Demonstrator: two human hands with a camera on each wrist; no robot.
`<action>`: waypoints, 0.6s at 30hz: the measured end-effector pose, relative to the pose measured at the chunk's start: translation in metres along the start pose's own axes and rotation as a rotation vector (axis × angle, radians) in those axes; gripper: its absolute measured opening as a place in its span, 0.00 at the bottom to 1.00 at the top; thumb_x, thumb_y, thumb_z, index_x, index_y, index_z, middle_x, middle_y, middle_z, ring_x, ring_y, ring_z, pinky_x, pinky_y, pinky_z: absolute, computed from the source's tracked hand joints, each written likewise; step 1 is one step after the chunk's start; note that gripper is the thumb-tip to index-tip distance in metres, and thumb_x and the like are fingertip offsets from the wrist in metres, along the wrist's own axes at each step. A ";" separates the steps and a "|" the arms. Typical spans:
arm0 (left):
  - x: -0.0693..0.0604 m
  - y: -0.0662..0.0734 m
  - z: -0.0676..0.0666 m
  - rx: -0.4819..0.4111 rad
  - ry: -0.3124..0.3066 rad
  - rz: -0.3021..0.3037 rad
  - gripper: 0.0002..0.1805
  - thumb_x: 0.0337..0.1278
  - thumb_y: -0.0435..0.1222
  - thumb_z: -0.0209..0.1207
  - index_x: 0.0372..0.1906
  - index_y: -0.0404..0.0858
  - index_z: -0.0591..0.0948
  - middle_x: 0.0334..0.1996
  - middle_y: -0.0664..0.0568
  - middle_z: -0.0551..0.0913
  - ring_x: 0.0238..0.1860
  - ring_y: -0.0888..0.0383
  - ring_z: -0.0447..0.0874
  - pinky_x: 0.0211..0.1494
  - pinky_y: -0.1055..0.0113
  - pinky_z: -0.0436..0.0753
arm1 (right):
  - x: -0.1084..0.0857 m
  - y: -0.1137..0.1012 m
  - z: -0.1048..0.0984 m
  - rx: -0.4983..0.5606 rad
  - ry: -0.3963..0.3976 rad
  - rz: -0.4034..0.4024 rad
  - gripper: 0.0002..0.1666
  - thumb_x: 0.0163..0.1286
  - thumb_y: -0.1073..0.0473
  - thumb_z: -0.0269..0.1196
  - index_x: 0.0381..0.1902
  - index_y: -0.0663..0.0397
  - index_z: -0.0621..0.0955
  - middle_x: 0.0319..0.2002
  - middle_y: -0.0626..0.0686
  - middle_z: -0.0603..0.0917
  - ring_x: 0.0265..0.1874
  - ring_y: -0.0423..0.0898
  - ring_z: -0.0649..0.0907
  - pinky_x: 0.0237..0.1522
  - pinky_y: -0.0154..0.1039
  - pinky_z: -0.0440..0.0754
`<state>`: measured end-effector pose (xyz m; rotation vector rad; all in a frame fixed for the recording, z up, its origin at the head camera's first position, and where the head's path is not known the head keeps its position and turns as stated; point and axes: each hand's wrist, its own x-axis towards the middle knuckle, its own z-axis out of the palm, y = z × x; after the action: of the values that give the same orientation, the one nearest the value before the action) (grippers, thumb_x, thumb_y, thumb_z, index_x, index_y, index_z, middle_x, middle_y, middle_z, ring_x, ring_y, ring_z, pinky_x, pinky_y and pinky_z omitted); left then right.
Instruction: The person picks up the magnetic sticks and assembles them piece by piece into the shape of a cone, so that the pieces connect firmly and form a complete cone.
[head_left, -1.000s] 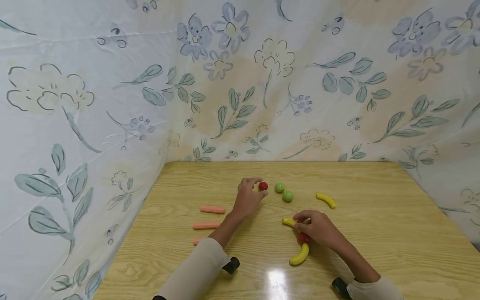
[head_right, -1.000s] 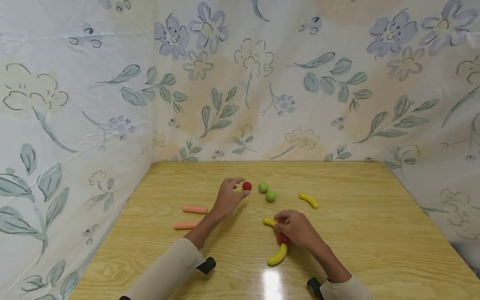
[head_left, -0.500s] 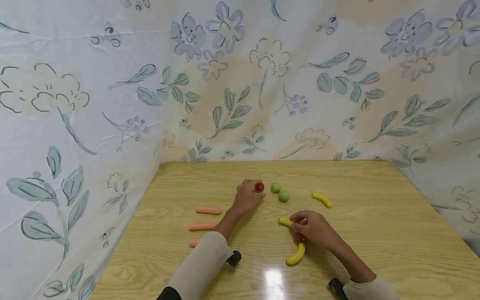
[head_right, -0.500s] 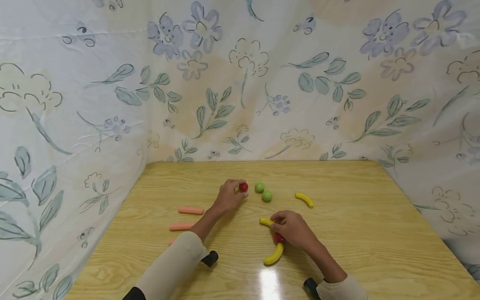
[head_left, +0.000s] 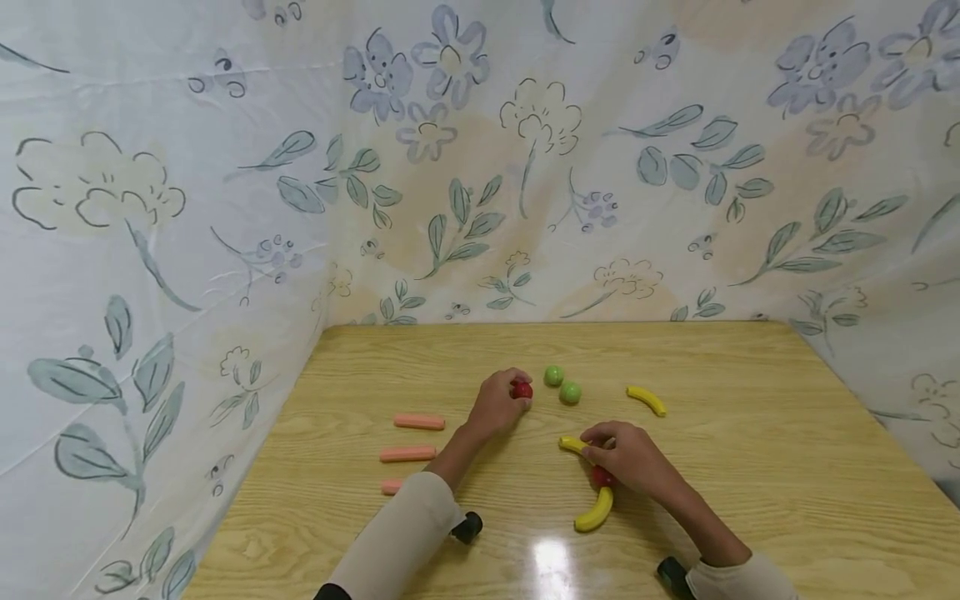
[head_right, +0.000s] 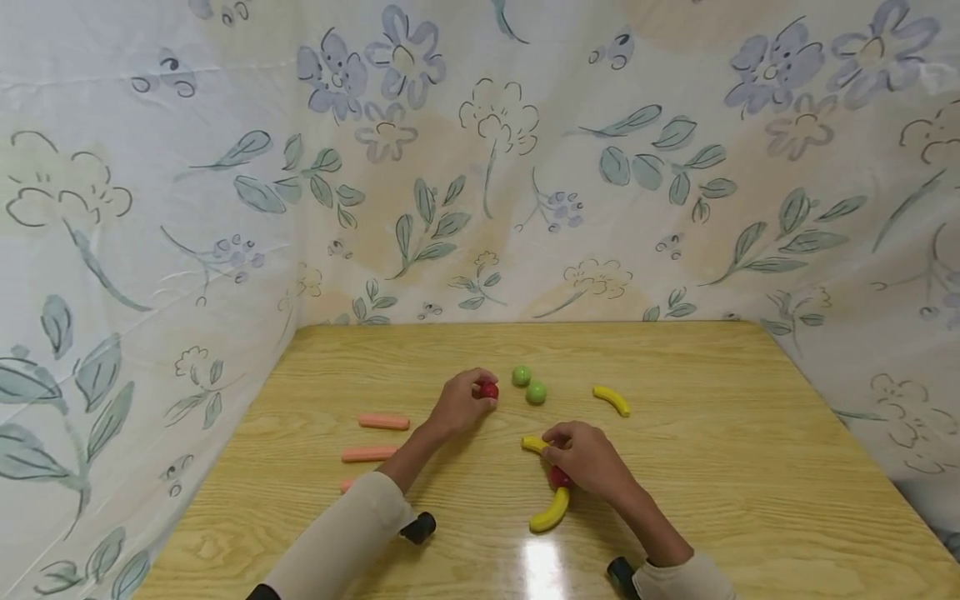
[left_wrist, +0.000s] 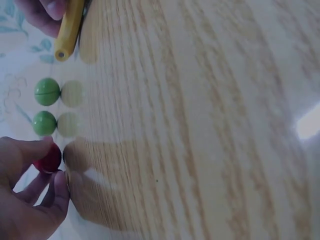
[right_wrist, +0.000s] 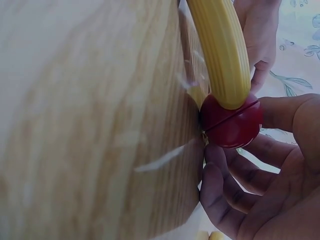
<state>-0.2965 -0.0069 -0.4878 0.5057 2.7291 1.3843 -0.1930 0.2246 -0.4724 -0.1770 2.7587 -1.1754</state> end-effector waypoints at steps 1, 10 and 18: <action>-0.001 0.001 -0.001 -0.010 0.000 -0.006 0.17 0.67 0.29 0.68 0.59 0.36 0.84 0.57 0.43 0.85 0.54 0.50 0.83 0.58 0.55 0.84 | 0.000 -0.001 0.000 0.001 0.002 0.003 0.12 0.73 0.59 0.70 0.51 0.58 0.89 0.40 0.48 0.88 0.40 0.44 0.85 0.39 0.40 0.83; -0.014 0.004 -0.002 -0.056 0.008 -0.028 0.22 0.66 0.32 0.68 0.64 0.36 0.83 0.53 0.42 0.81 0.51 0.51 0.82 0.52 0.59 0.85 | 0.000 -0.004 0.002 -0.010 0.022 0.020 0.12 0.69 0.59 0.72 0.48 0.58 0.89 0.36 0.49 0.87 0.34 0.43 0.81 0.34 0.36 0.79; -0.031 0.007 -0.006 -0.108 -0.036 -0.013 0.17 0.67 0.35 0.70 0.58 0.37 0.85 0.50 0.47 0.85 0.50 0.52 0.85 0.53 0.59 0.86 | 0.002 -0.002 0.003 -0.029 0.011 0.008 0.11 0.70 0.60 0.72 0.48 0.59 0.90 0.36 0.48 0.87 0.36 0.42 0.82 0.36 0.37 0.81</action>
<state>-0.2661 -0.0170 -0.4823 0.5001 2.6077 1.4935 -0.1944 0.2204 -0.4731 -0.1633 2.7846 -1.1383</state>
